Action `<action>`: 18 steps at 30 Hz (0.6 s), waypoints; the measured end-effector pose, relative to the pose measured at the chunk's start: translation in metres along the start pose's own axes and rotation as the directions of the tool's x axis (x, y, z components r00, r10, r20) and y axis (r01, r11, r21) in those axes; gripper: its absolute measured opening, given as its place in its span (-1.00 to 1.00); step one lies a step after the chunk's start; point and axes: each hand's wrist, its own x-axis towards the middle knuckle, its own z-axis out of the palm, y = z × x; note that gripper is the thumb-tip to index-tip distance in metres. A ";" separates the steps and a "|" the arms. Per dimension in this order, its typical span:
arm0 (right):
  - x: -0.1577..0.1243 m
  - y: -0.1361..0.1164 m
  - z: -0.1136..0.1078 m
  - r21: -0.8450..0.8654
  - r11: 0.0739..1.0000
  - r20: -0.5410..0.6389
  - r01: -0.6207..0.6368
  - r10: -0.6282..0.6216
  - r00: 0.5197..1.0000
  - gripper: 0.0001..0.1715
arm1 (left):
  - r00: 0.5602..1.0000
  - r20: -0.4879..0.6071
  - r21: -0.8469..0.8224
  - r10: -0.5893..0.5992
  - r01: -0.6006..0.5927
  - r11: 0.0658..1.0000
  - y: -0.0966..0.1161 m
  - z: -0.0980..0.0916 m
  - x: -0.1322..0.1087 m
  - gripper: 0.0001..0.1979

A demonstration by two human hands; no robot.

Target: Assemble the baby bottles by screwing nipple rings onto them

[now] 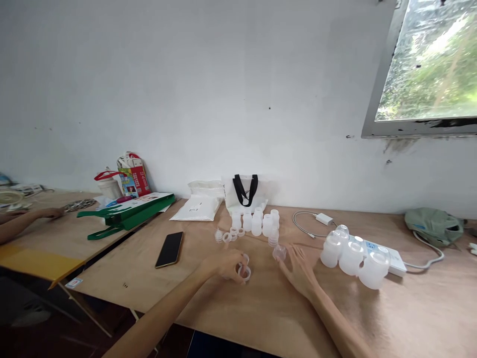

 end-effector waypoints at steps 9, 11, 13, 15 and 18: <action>-0.011 -0.009 -0.008 -0.162 0.978 0.071 0.135 -0.125 0.990 -0.78 | 0.850 -0.515 0.022 -0.113 0.145 0.989 0.008 -0.016 0.040 -0.75; -0.008 -0.005 -0.005 -0.179 0.980 -0.024 0.090 -0.096 0.995 -0.71 | 0.818 -0.563 0.093 -0.119 0.206 0.974 0.008 -0.017 0.058 -0.65; -0.004 -0.001 -0.001 -0.187 0.980 -0.083 0.060 -0.077 0.994 -0.62 | 0.798 -0.589 0.139 -0.129 0.258 0.956 0.010 -0.017 0.075 -0.57; -0.002 0.003 0.002 -0.188 0.981 -0.072 0.055 -0.070 0.995 -0.56 | 0.790 -0.595 0.142 -0.150 0.287 0.947 0.012 -0.016 0.089 -0.53; 0.000 0.009 0.007 -0.169 0.984 0.009 0.062 -0.061 0.998 -0.53 | 0.781 -0.601 0.156 -0.171 0.325 0.933 0.017 -0.013 0.105 -0.51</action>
